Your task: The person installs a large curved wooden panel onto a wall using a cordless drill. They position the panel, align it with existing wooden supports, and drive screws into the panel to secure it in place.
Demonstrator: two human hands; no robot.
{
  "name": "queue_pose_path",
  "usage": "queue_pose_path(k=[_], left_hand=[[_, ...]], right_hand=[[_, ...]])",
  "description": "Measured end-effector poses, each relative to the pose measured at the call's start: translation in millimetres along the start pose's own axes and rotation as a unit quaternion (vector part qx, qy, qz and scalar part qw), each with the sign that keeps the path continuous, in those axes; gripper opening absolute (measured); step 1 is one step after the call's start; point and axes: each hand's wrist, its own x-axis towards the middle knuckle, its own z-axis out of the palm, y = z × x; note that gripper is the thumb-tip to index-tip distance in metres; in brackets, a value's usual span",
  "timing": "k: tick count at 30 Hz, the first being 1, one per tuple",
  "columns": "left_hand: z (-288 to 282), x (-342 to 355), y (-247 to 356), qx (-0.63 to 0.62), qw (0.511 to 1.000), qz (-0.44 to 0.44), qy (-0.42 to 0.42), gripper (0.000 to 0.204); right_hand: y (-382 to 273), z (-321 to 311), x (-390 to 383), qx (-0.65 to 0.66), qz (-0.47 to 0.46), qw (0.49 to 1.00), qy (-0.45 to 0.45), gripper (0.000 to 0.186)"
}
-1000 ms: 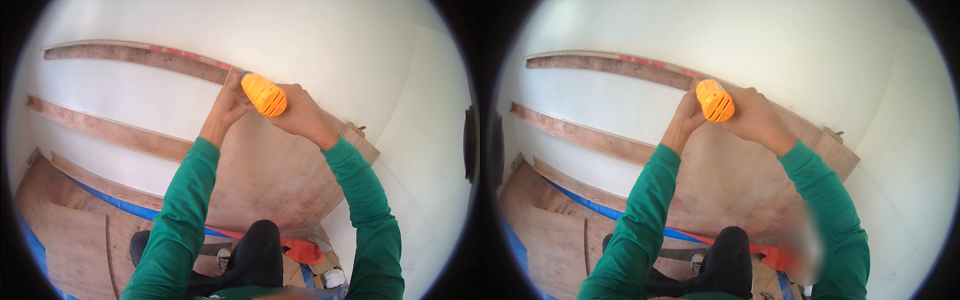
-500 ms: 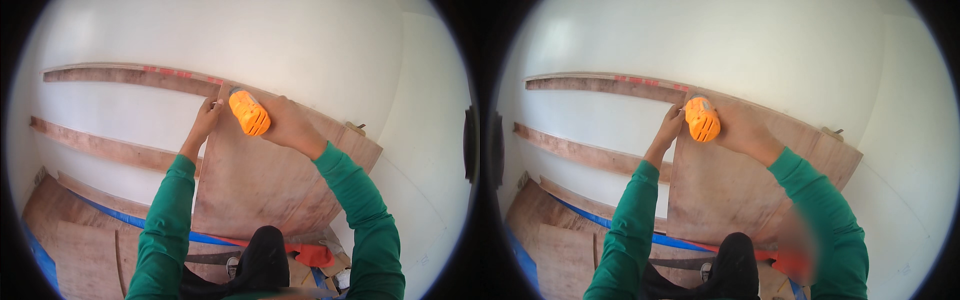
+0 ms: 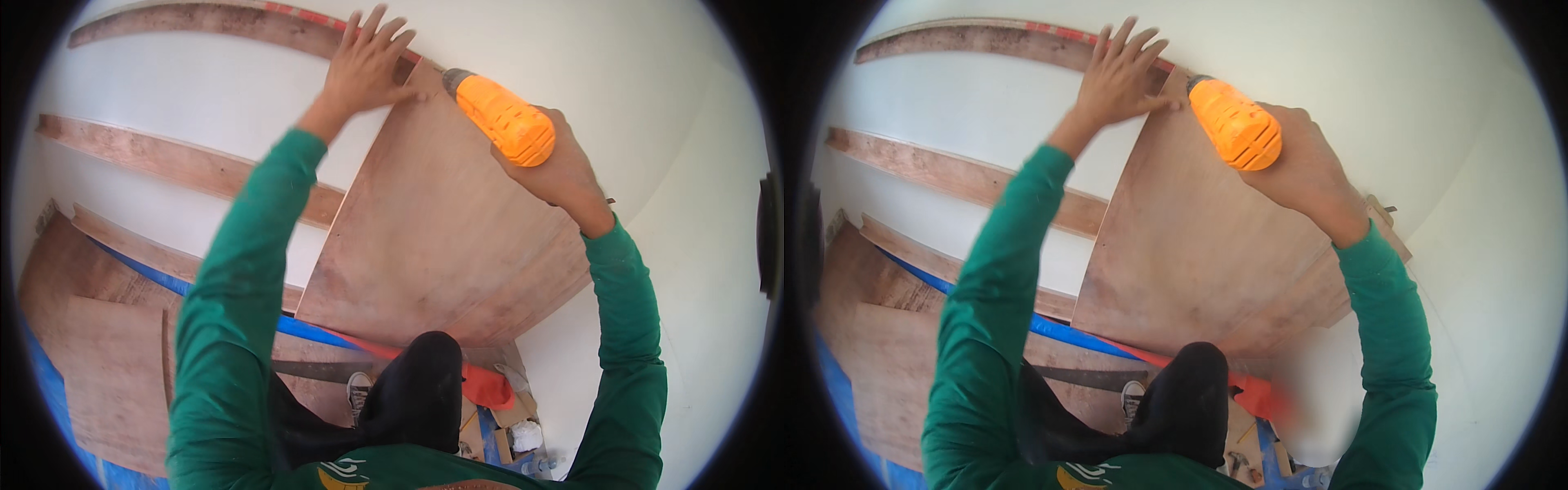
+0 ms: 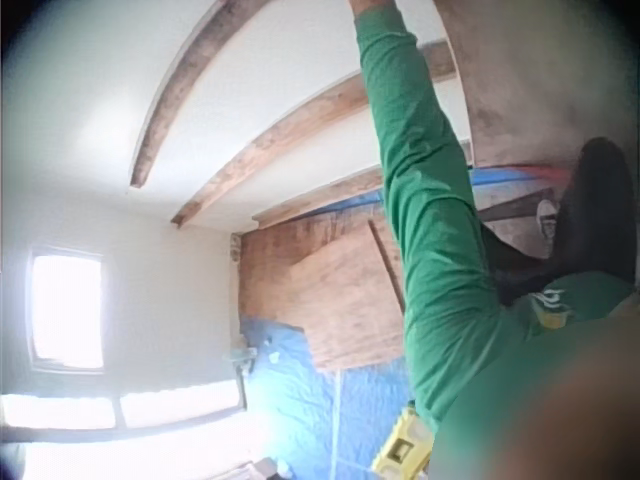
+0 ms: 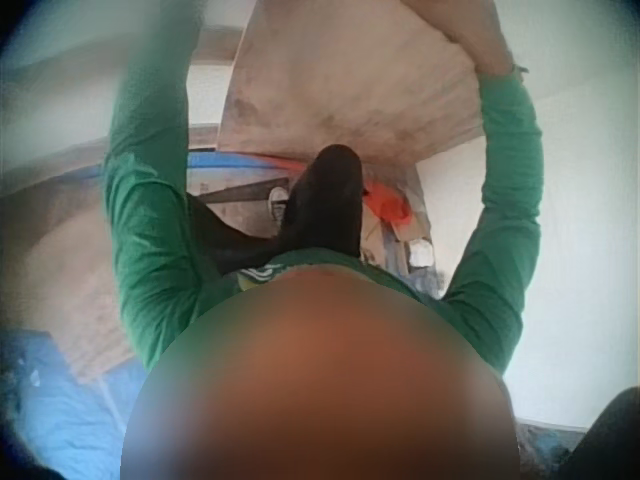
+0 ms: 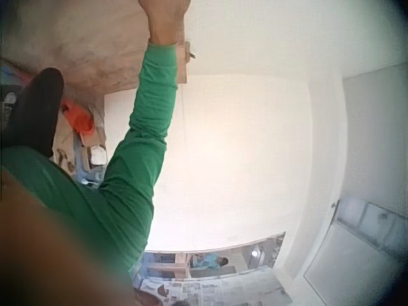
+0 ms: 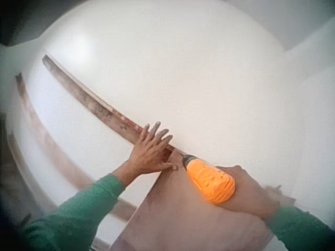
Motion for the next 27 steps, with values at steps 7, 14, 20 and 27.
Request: queue_pose_path(k=[7, 14, 20, 27], left_hand=[[4.8, 16.8, -35.2, -0.048, 0.994, 0.084, -0.043, 0.074], [19.0, 11.3, -34.5, -0.05, 0.997, 0.058, -0.02, 0.069], [12.7, 13.0, -32.1, -0.048, 0.996, 0.049, -0.048, 0.072], [8.1, 17.5, -30.6, -0.049, 0.995, 0.04, -0.081, 0.071]], right_hand=[[1.9, 6.1, 1.4, -0.05, 0.019, 0.999, 0.003, 0.027], [9.3, 5.0, 2.0, -0.094, -0.014, 0.995, 0.002, 0.03], [12.0, 6.5, 3.9, -0.114, -0.009, 0.993, -0.003, 0.031], [9.9, 7.0, 4.6, -0.136, -0.006, 0.991, -0.013, 0.031]])
